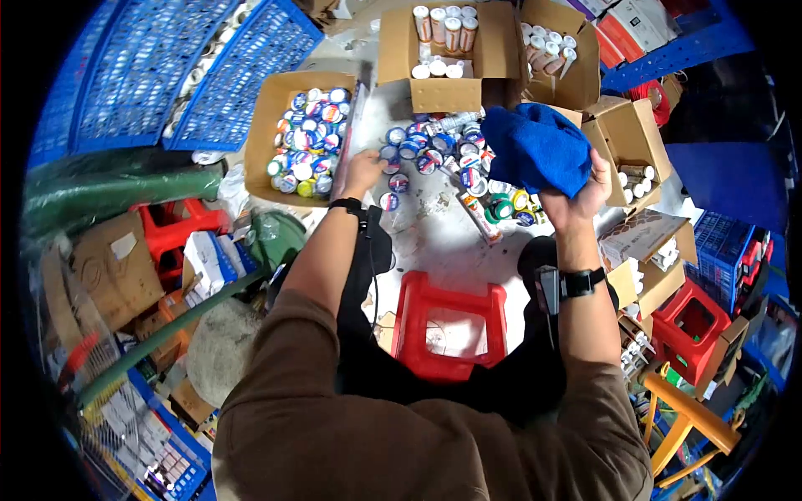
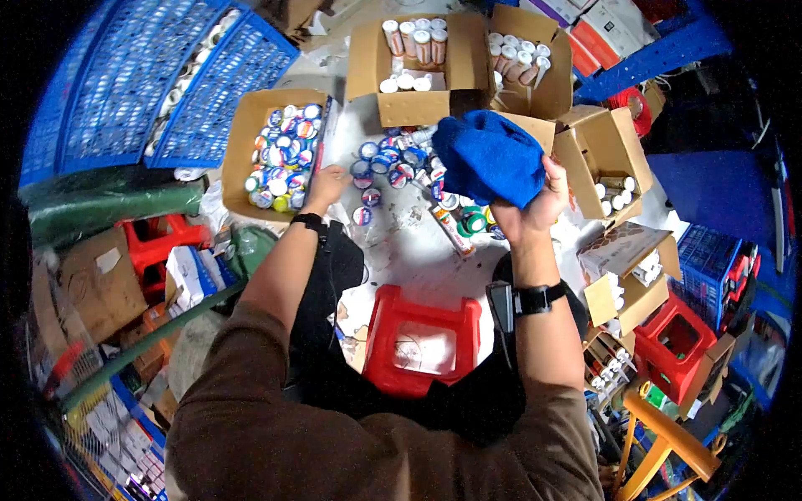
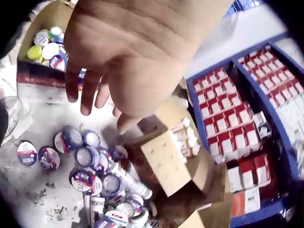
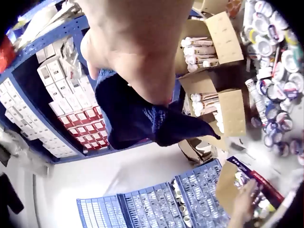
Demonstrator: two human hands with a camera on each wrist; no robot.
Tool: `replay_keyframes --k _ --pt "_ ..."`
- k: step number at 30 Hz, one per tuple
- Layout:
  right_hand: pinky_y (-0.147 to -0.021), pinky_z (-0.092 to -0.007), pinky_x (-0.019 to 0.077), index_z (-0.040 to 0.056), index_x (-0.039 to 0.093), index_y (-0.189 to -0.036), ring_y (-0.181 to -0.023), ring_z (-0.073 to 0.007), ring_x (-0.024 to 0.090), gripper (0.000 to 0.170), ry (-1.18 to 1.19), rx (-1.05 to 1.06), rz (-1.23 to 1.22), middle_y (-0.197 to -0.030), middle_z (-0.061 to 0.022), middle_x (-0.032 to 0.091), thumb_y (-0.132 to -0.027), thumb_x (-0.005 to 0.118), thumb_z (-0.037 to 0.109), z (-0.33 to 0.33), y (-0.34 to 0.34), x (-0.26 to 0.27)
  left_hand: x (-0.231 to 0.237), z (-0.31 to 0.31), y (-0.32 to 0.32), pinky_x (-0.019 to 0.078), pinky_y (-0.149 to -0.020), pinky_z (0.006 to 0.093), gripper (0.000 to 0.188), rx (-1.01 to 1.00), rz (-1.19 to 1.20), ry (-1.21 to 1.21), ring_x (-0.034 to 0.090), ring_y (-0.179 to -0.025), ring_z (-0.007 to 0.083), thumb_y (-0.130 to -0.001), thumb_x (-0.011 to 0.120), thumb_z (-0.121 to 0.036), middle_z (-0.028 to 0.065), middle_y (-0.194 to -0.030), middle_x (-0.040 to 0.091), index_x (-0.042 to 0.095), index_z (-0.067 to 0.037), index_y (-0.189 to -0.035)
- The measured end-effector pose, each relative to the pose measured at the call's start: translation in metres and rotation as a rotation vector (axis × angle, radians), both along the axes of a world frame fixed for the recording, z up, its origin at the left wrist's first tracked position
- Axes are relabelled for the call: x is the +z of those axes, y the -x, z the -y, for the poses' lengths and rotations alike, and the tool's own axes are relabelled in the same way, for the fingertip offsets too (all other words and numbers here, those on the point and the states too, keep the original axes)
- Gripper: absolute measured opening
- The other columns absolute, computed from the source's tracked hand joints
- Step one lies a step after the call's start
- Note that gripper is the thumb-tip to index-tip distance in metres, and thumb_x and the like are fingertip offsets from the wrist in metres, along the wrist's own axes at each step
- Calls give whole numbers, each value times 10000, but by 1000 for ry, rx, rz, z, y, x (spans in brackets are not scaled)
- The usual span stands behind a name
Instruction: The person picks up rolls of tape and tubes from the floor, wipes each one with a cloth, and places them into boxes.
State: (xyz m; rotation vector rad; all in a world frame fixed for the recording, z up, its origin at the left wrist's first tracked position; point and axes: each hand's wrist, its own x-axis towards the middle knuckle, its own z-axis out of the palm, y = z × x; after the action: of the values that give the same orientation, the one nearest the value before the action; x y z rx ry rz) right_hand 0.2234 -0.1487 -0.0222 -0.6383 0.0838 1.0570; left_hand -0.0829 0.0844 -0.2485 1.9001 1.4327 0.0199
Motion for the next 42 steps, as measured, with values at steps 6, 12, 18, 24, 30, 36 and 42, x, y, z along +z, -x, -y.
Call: replay_keyframes --k 6,12,18,24,30,36,42 --pt "-1061 -497 407 23 549 -1295 -1185 -345 568 550 87 -60 -64 -1279 -184 600 -929 469 425 1 -10 -16 -72 9 -85 465 -963 488 425 -127 -311 -6 551 -1200 371 -841 673 -201 185 -1235 610 568 -101 -1241" --pt "-1038 -486 429 24 549 -1302 -1176 -344 574 554 231 -101 -116 -1299 -193 589 -921 477 419 21 -13 -19 -131 3 -108 466 -972 461 687 134 -389 56 560 -1188 387 -810 711 -411 238 -1246 601 450 -12 -1305" --pt "-1008 -431 429 2 562 -1233 -1120 -306 582 502 234 -67 -38 -1212 -173 625 -849 531 323 20 -7 -26 -148 1 -99 471 -950 467 611 76 -335 -70 579 -1124 417 -775 743 -363 249 -1174 621 538 0 -1222" --pt "-901 -333 432 44 558 -1024 -972 -200 565 312 245 -20 59 -1026 -87 608 -846 541 300 5 7 -23 -157 9 -88 458 -971 474 585 -129 -142 -118 541 -1152 448 -754 750 -144 257 -1223 575 479 -7 -1254" --pt "-879 -303 429 58 545 -960 -941 -184 561 256 252 -4 73 -983 -76 602 -855 537 291 12 10 -30 -161 13 -92 453 -973 474 495 -122 -211 -109 526 -1192 410 -800 699 -128 238 -1246 561 509 -44 -1249" --pt "-974 -419 468 15 545 -1201 -1084 -279 600 458 206 -9 76 -1217 -152 619 -862 524 322 15 6 -48 -137 34 -93 471 -927 464 333 -175 -277 -267 563 -1135 373 -859 634 -174 146 -1215 586 610 -104 -1184" --pt "-1073 -391 293 6 565 -831 -1244 -309 455 205 183 91 889 -1385 -226 453 -840 656 189 2 8 -45 15 68 -140 488 -767 299 171 -134 400 4 622 -884 198 -917 602 -37 97 -789 650 615 13 -1081"
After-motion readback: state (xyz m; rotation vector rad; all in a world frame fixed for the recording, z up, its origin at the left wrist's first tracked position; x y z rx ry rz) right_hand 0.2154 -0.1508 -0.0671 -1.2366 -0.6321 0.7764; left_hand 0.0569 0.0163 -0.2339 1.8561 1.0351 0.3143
